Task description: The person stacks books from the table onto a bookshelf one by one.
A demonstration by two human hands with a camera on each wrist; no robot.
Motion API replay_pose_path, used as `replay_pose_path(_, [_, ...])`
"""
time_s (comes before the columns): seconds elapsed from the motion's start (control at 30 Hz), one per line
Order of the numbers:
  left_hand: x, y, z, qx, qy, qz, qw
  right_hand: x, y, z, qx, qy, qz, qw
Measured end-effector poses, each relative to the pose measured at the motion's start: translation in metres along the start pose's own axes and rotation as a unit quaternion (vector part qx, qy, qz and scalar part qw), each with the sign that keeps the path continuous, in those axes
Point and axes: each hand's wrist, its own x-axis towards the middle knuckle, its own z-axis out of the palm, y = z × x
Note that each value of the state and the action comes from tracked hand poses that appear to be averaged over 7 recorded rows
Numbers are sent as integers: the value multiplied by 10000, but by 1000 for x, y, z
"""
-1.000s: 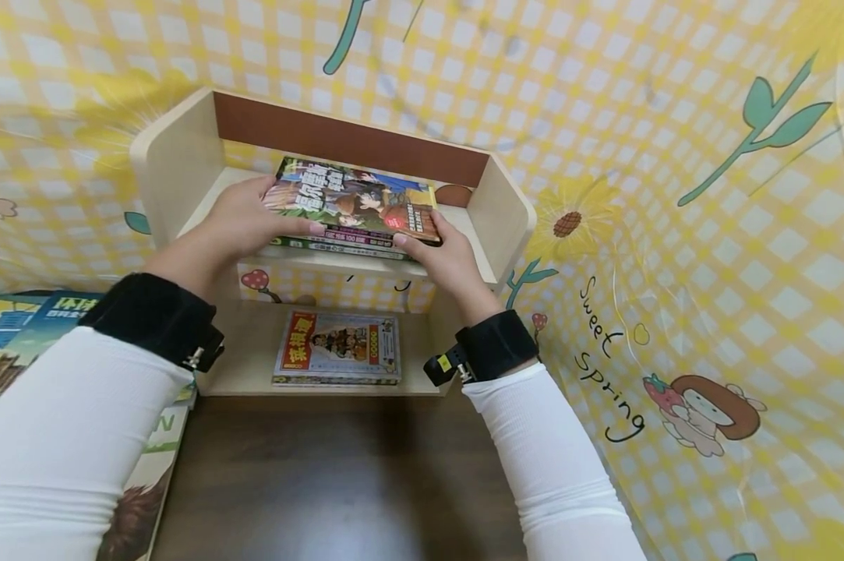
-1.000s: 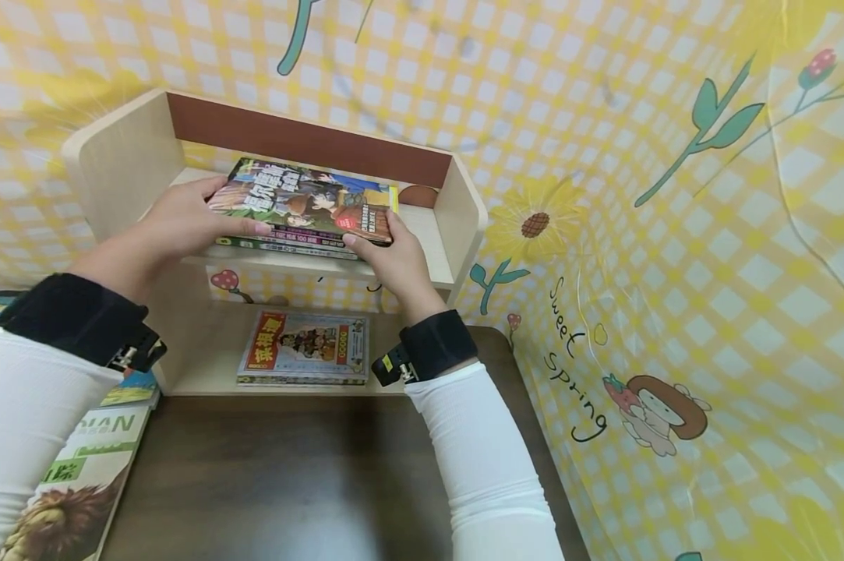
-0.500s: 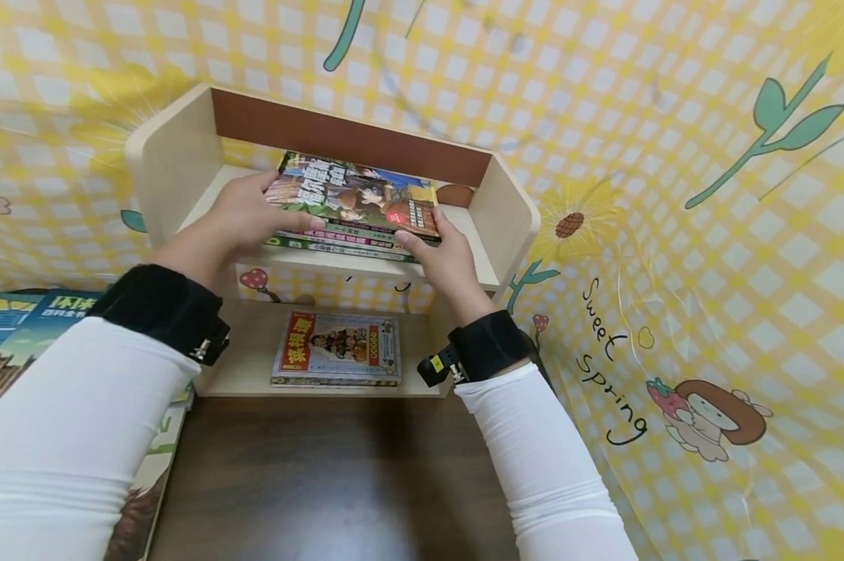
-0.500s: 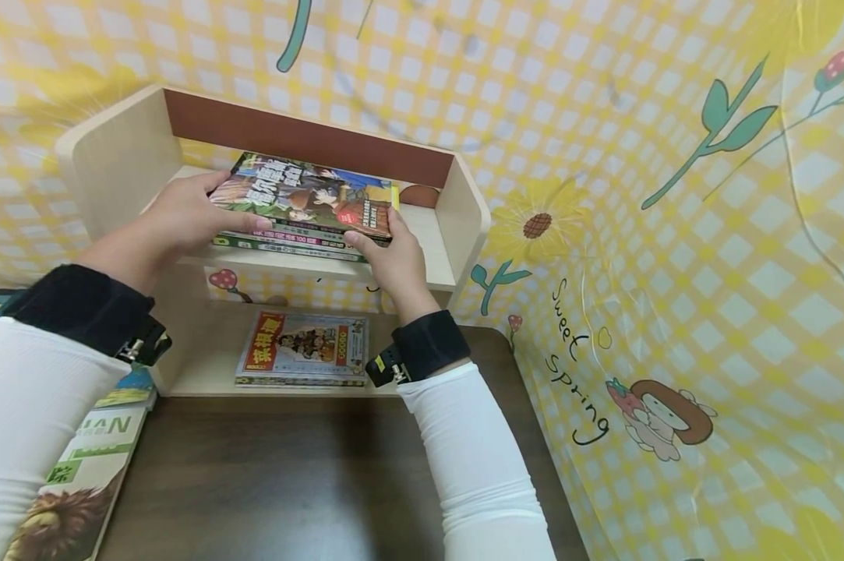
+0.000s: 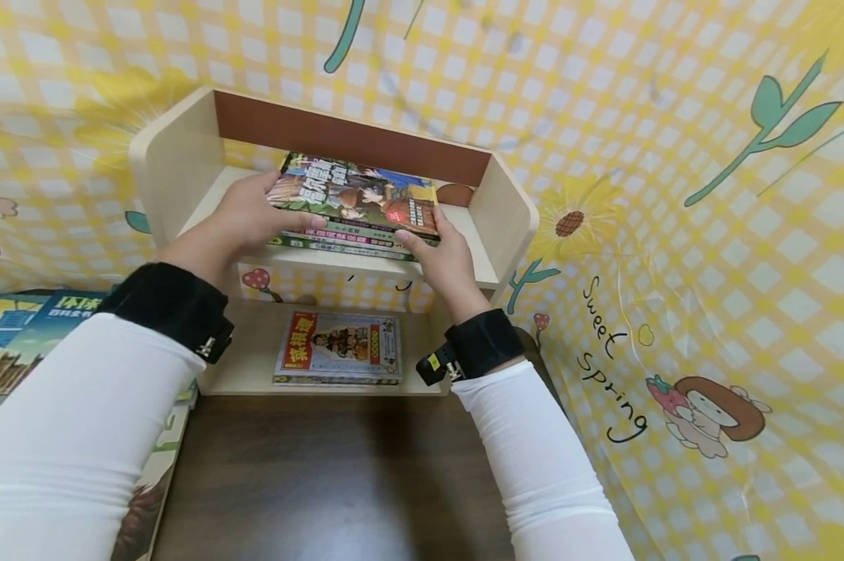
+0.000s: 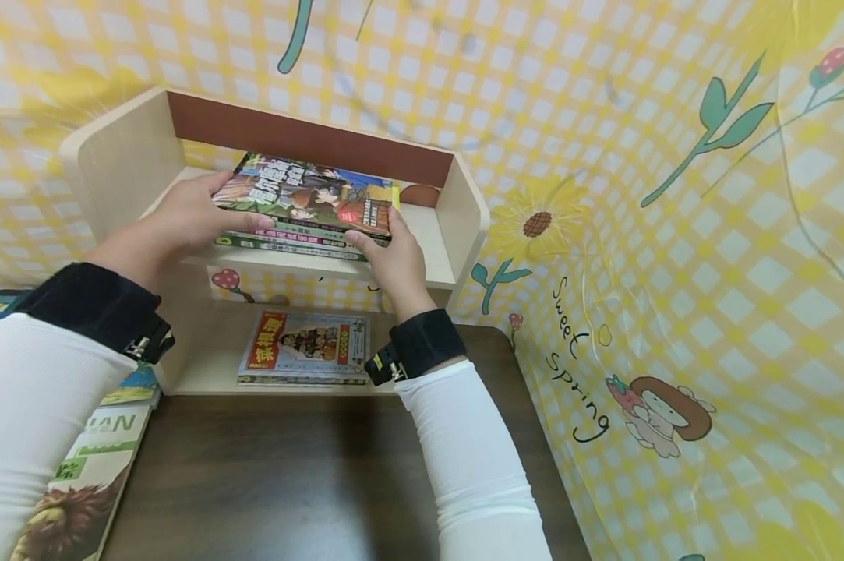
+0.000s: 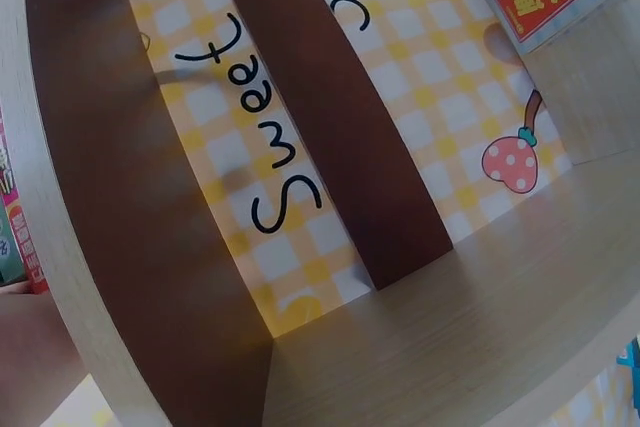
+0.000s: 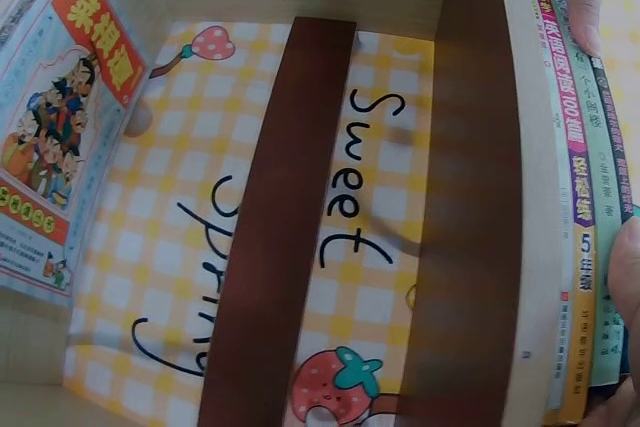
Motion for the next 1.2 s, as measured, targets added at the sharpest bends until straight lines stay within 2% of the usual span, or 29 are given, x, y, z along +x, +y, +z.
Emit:
replay_pose_path(0.17, [0,-4,9,-305,283,42,9991,0,9,5,85,198,-279,9994])
replay_pose_path(0.33, [-16,-11,16,-499,805,479,9943,-17,25,5,110,556,-900,9943])
replay_pose_path(0.47, [-42,-21,17,-401,1198,933,9876,-44,42,1,67,627,-1411,9880])
replay_pose_path(0.6, [-72,-41,23,-174,1682,1572,9730,-78,66,6,-71,495,-1884,9808])
replay_pose_path(0.73, [-109,-67,35,-72,2099,1729,9623,-112,90,17,-192,188,-1915,9811])
replay_pose_path(0.83, [-135,-94,47,26,2260,1456,9632,-133,107,23,-271,-103,-1718,9847])
replay_pose_path(0.97, [-157,-136,52,172,2362,703,9690,-159,126,30,-398,-483,-1316,9893])
replay_pose_path(1.1, [-167,-172,47,344,2218,-133,9744,-182,143,35,-532,-686,-967,9915])
replay_pose_path(1.2, [-171,-194,40,544,1936,-754,9767,-195,153,37,-633,-761,-913,9909])
